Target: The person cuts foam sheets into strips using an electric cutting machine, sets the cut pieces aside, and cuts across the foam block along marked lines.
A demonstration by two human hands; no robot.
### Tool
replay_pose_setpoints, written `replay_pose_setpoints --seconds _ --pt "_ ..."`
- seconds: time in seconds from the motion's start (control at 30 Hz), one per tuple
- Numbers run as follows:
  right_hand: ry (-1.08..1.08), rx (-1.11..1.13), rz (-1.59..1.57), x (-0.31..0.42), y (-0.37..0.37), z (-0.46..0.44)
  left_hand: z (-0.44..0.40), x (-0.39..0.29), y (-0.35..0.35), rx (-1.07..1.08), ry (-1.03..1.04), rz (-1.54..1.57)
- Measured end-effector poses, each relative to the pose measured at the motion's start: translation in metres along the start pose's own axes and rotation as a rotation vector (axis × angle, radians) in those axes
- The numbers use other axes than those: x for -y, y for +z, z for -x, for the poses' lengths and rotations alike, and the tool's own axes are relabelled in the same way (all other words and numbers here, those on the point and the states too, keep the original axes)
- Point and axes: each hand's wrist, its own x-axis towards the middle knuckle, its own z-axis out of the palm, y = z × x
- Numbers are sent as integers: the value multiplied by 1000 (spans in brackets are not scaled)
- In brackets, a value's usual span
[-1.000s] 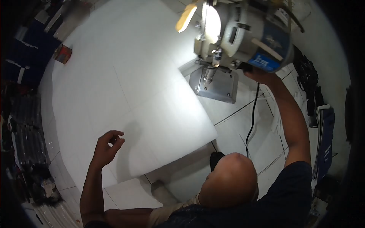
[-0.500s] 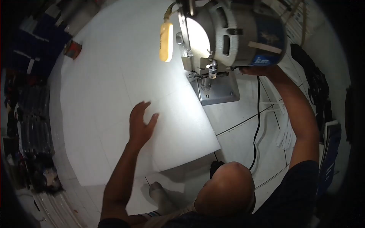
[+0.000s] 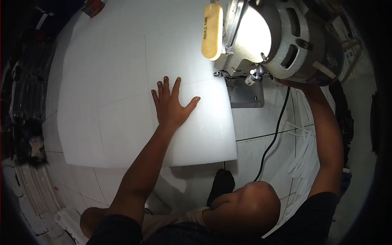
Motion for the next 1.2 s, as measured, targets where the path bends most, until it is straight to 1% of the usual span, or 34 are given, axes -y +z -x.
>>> replay_pose_setpoints --seconds 0.1,0.23,0.8,0.87,0.97,1.2 --pt "-2 -10 -5 -1 1 -3 -1 -1 3 -20 3 15" --pt "-10 -10 -5 -1 -1 -6 -2 -3 7 10 -10 26" --pt "-42 5 11 7 -7 -14 -2 -14 8 -44 5 26" --pt "-44 7 17 10 -12 -15 -3 -15 4 -69 12 49" --pt "-58 32 38 8 -9 -22 -4 -15 12 -45 -12 70" --pt "-46 38 44 9 -7 -19 2 -18 8 -68 24 111"
